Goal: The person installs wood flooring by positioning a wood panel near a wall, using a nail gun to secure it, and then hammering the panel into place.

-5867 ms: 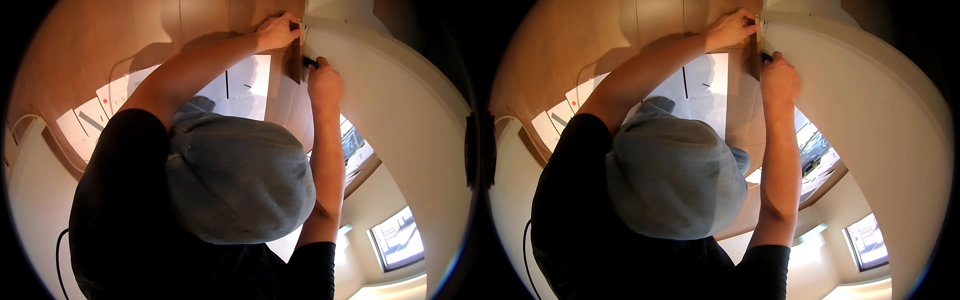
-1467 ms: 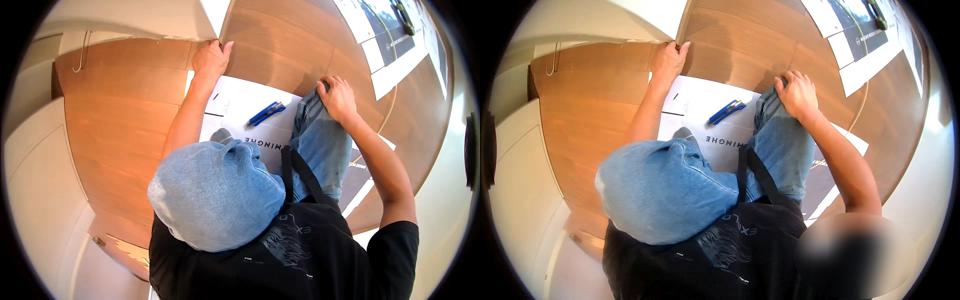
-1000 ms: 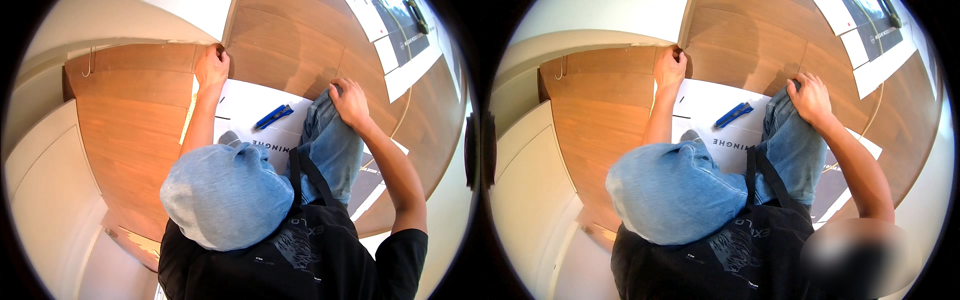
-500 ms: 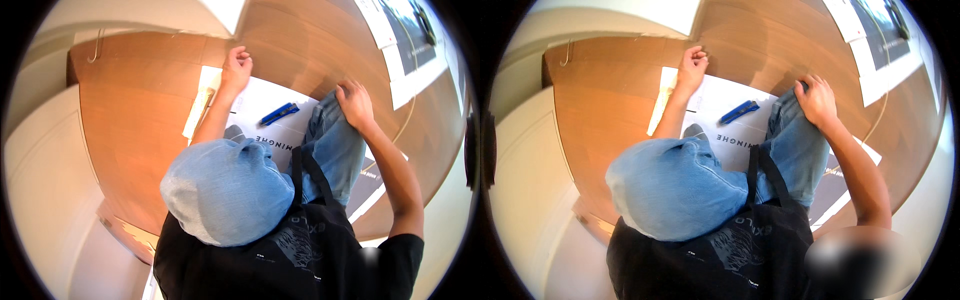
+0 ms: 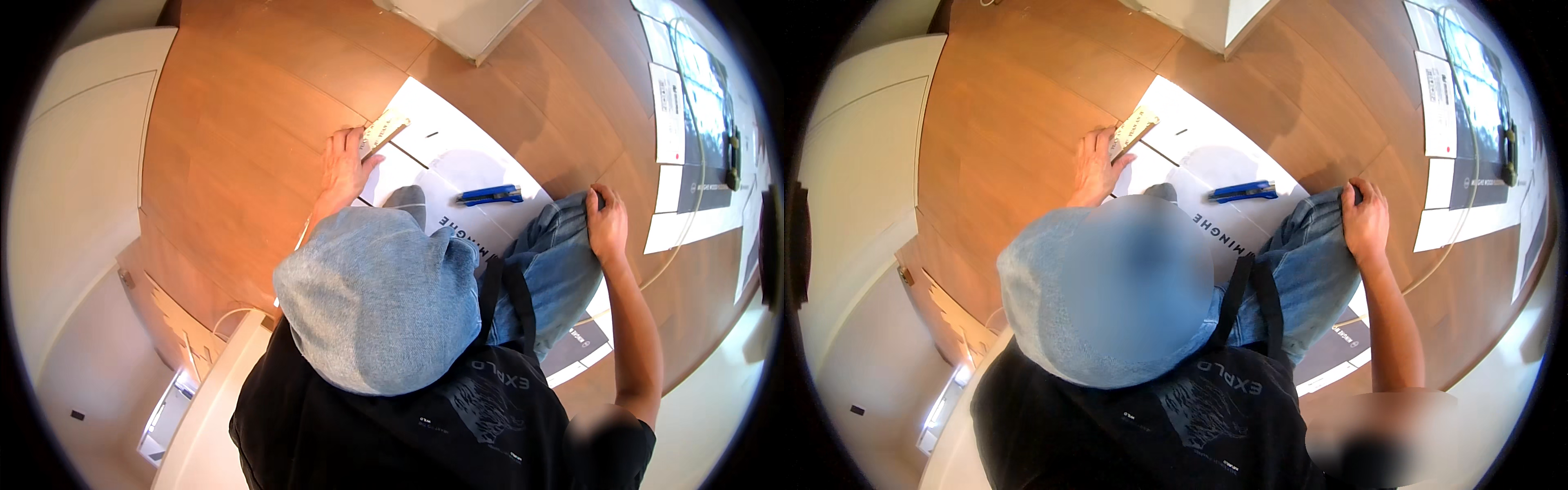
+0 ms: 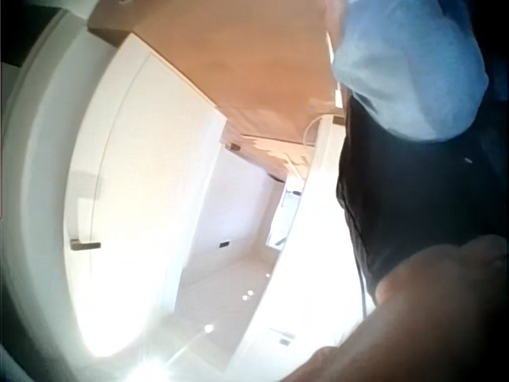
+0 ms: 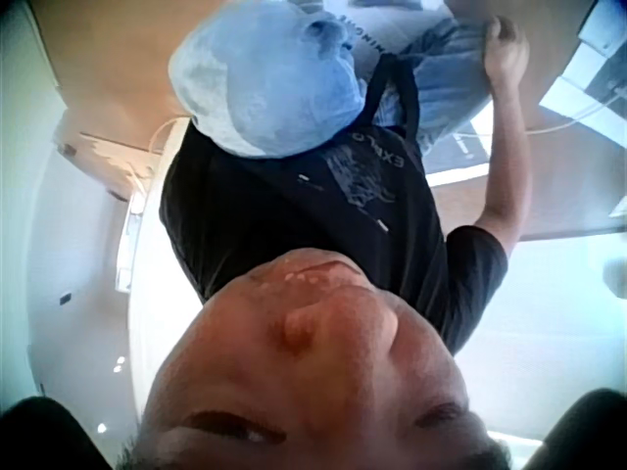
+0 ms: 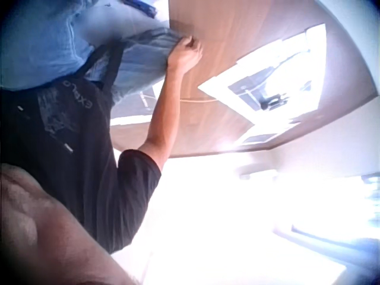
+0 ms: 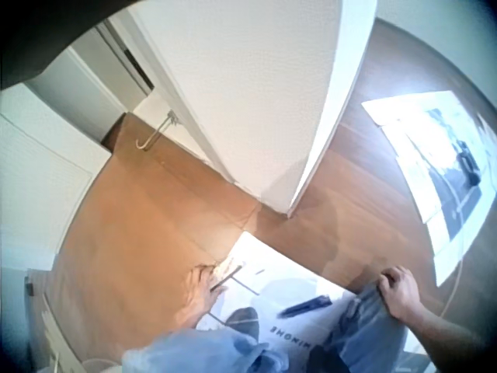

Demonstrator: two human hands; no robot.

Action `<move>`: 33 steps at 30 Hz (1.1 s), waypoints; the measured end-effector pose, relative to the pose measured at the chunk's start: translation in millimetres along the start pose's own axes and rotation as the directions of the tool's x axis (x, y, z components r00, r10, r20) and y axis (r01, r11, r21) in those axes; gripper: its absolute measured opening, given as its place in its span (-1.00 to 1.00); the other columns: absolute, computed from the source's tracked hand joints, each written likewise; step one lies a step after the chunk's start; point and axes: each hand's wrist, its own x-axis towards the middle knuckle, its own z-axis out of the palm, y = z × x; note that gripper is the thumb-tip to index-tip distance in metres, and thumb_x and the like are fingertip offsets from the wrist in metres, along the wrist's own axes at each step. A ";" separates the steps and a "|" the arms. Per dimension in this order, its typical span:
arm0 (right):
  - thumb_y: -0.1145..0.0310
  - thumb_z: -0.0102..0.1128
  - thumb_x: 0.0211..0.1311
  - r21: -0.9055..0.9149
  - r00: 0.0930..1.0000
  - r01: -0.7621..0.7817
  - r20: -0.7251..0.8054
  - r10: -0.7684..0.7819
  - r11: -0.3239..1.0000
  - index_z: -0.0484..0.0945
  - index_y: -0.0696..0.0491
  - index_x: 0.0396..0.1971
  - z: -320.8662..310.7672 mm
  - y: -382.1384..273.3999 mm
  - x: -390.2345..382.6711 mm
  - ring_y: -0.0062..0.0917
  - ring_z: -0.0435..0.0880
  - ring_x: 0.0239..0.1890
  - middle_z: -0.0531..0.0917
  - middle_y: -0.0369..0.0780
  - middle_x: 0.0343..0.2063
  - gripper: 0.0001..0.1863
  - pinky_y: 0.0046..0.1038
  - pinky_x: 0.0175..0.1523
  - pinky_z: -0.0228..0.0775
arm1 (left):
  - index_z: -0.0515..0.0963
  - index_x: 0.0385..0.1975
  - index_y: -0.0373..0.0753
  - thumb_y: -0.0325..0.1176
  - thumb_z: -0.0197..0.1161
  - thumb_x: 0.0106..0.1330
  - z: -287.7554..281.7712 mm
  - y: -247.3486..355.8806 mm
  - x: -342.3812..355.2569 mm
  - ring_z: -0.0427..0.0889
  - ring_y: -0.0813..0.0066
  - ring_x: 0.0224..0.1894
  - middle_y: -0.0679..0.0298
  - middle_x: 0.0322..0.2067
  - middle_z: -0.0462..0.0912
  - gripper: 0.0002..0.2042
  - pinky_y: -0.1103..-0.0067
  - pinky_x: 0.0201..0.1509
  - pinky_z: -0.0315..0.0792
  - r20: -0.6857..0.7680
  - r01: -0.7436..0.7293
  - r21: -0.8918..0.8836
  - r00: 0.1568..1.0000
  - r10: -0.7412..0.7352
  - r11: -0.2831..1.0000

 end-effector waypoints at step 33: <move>0.14 0.13 0.49 -0.095 1.000 -0.005 0.003 0.005 0.995 0.70 0.15 -0.01 13.4 -0.1 5.3 0.01 0.64 0.09 0.71 0.04 -0.03 -0.61 -0.13 0.23 0.45 | 0.73 0.00 0.00 -0.43 0.17 0.34 8.4 62.3 235.4 0.61 0.37 0.12 0.40 0.03 0.65 -0.69 0.47 0.14 0.54 -0.193 -0.620 -0.014 0.772 0.606 0.784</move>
